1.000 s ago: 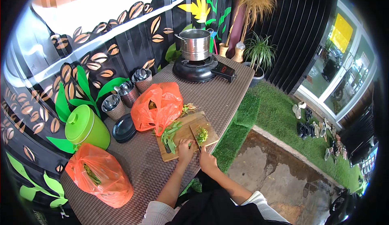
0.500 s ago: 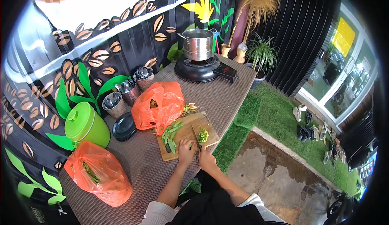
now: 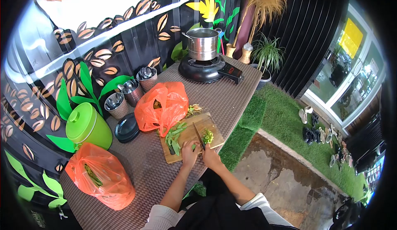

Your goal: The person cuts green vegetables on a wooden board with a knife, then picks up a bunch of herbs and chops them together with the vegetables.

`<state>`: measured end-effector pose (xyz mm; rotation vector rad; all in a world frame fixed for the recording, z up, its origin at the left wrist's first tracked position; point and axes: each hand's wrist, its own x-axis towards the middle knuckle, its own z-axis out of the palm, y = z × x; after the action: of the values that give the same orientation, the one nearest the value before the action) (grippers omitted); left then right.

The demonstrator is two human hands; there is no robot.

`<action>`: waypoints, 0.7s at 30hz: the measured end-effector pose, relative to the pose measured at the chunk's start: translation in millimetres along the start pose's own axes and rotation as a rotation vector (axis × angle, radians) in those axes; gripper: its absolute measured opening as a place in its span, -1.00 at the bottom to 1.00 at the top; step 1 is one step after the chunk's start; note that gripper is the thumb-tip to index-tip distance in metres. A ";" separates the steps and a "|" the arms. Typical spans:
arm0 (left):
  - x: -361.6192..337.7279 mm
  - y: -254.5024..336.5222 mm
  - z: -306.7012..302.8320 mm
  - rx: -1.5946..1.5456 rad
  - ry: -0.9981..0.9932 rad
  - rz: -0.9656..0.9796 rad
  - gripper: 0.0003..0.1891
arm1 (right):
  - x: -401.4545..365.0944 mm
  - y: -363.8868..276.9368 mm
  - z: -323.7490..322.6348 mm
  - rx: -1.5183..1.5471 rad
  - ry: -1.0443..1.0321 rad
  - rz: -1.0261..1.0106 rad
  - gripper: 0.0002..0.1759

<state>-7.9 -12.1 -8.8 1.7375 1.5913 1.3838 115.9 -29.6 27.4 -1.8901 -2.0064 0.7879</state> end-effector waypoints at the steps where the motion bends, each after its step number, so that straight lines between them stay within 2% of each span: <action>1: -0.1 -0.5 0.8 -0.001 -0.002 0.002 -0.89 | 2.9 1.3 -2.9 0.012 0.008 -0.025 -0.62; 6: -0.9 6.0 -2.9 0.011 -0.012 -0.047 -0.85 | -20.4 -13.4 -7.4 -0.019 0.002 -0.003 -0.62; 8: -0.6 4.7 -1.8 -0.008 0.005 -0.042 -0.84 | -16.7 -13.3 0.4 -0.004 -0.039 0.077 -0.64; 13: -2.6 -5.0 5.3 -0.052 0.096 -0.042 -0.83 | 2.7 3.8 -3.4 0.017 -0.027 0.009 -0.63; 19: -3.7 -6.1 6.8 -0.032 0.162 -0.255 -0.88 | -11.6 6.2 -4.0 0.000 -0.011 0.021 -0.57; 21: -4.7 -3.2 1.5 0.122 0.120 0.046 -0.88 | -12.7 7.4 -4.1 0.013 -0.031 0.028 -0.56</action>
<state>-7.6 -15.1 -13.9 1.8012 1.7432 1.4647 125.7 -41.2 28.7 -1.9135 -1.9924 0.8410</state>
